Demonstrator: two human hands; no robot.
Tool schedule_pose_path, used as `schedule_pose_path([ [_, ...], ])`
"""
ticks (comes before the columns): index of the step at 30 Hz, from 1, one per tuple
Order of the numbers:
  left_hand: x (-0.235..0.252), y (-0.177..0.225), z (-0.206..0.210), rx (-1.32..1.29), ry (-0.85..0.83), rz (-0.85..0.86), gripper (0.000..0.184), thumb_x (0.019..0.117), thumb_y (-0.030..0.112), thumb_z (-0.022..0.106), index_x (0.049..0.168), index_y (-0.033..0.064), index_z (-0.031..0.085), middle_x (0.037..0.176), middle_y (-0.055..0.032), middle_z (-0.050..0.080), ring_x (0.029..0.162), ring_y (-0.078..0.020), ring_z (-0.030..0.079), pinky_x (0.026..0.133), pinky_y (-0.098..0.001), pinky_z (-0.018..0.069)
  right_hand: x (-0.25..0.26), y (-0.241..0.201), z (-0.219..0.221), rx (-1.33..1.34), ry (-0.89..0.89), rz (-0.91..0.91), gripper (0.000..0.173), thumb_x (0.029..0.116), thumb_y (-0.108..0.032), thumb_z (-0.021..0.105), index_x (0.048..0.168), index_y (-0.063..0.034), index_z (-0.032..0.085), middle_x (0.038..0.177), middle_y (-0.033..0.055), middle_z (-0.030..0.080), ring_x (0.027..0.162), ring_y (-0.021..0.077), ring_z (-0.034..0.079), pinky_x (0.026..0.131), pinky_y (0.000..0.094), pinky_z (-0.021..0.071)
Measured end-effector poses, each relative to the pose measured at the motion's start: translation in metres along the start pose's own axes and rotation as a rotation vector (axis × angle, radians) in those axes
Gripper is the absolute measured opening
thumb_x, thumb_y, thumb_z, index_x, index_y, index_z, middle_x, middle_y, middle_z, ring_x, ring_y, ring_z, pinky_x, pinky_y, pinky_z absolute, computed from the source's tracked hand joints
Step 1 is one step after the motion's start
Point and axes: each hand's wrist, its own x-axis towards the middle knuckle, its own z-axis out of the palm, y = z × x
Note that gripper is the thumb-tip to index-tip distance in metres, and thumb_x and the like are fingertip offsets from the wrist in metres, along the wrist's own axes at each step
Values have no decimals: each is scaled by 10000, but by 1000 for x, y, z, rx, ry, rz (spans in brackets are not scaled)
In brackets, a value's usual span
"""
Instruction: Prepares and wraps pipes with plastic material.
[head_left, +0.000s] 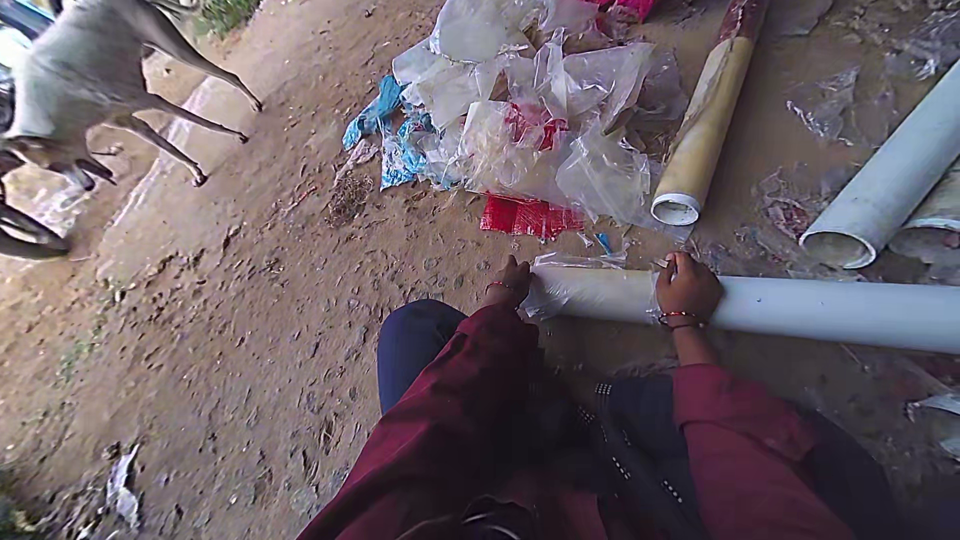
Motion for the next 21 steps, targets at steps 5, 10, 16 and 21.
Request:
schedule_pose_path([
  [5, 8, 10, -4, 134, -54, 28, 366, 1069, 228, 545, 1277, -58, 639, 1456, -272, 523, 1288, -440, 581, 1060, -610, 468, 0, -1, -3, 6, -47, 27, 272, 1035, -119, 521, 1157, 55, 690, 1047, 302, 720, 1022, 500, 687, 882, 640, 481],
  [10, -5, 6, -4, 46, -24, -302, 401, 1053, 219, 570, 1285, -105, 616, 1434, -302, 550, 1364, -437, 529, 1112, -602, 425, -1, 6, 0, 57, 15, -50, 247, 1016, -98, 538, 1111, 66, 695, 1010, 295, 722, 986, 503, 691, 849, 638, 496],
  [16, -28, -31, -20, 163, 158, -356, 354, 1079, 137, 462, 1270, -131, 594, 1355, -344, 589, 1302, -454, 581, 1090, -585, 447, 2, 0, -2, 58, -44, 11, 252, 1013, -87, 533, 1138, 71, 683, 1039, 307, 715, 1029, 507, 679, 874, 635, 484],
  [21, -14, -24, -3, -5, -29, -78, 471, 1068, 291, 590, 1348, -87, 583, 1374, -303, 599, 1342, -436, 551, 1147, -574, 396, 2, 1, -3, 63, -66, 19, 255, 1030, -102, 525, 1147, 64, 680, 1068, 303, 715, 1051, 507, 674, 898, 639, 478],
])
